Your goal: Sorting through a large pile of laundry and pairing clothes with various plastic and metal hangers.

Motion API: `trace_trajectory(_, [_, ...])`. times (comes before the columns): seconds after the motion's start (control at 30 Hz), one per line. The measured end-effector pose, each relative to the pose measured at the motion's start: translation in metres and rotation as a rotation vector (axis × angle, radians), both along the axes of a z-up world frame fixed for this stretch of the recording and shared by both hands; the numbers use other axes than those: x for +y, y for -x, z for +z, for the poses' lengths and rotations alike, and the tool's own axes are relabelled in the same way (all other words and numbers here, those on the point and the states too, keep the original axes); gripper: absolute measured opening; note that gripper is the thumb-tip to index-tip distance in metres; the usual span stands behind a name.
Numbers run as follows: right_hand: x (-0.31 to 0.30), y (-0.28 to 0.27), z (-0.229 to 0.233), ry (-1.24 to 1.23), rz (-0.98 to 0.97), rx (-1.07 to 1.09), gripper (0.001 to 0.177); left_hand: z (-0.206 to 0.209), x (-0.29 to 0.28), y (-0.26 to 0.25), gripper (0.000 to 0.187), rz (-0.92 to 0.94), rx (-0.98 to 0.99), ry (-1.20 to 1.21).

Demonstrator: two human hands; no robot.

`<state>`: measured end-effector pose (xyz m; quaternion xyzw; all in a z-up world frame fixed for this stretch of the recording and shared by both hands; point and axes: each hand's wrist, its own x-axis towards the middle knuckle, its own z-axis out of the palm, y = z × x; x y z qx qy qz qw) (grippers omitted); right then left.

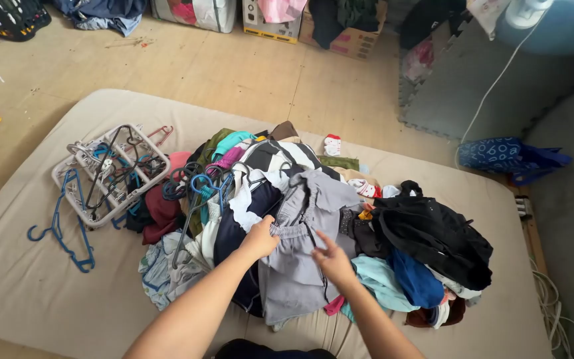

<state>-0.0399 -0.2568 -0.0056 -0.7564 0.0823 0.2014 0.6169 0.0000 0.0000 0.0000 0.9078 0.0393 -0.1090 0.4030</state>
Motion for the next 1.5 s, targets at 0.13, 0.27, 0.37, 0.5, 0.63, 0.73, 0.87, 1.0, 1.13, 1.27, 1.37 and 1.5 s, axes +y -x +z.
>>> trace_trajectory(0.13, [-0.031,-0.021,0.039,0.144,-0.117,-0.053,0.061,0.081,0.004,0.005,0.047,-0.014,0.039,0.073])
trace_trajectory(0.27, [-0.060,-0.051,0.077,0.271,-0.252,-0.529,0.061,0.135,0.010,-0.005,0.040,-0.154,-0.231,0.172])
trace_trajectory(0.37, [-0.061,-0.057,0.141,0.573,-0.300,-0.905,0.078,0.188,0.013,-0.007,0.042,-0.248,-0.366,0.151])
trace_trajectory(0.5, [-0.055,-0.053,0.202,0.799,-0.314,-0.812,0.067,0.244,0.022,-0.008,0.042,-0.326,-0.432,0.074])
trace_trajectory(0.63, [-0.074,-0.056,0.186,0.833,-0.212,-0.759,0.029,0.239,0.040,-0.009,0.039,-0.353,-0.543,0.002])
trace_trajectory(0.73, [-0.066,-0.048,0.207,0.773,-0.176,-0.790,0.029,0.251,0.038,-0.007,0.038,-0.332,-0.647,-0.144])
trace_trajectory(0.87, [-0.039,-0.032,0.250,0.698,-0.058,-0.816,0.033,0.268,0.001,0.000,0.047,-0.303,-0.787,-0.130])
trace_trajectory(1.0, [-0.037,-0.030,0.260,0.656,0.012,-0.908,0.034,0.271,-0.023,-0.003,0.018,-0.129,-0.668,0.156])
trace_trajectory(1.13, [-0.049,-0.027,0.269,0.539,0.072,-0.871,0.040,0.272,-0.028,-0.005,0.015,-0.103,-0.712,0.187])
trace_trajectory(1.27, [-0.066,-0.033,0.260,0.305,0.045,-0.575,0.035,0.267,-0.022,-0.013,0.018,-0.170,-0.785,0.240])
trace_trajectory(1.37, [-0.092,-0.051,0.233,0.037,-0.129,-0.443,0.023,0.251,-0.012,-0.024,0.016,-0.115,-0.706,0.231])
trace_trajectory(1.5, [-0.116,-0.050,0.236,-0.149,-0.376,-0.255,0.018,0.244,0.021,-0.034,0.012,0.101,-0.476,0.355])
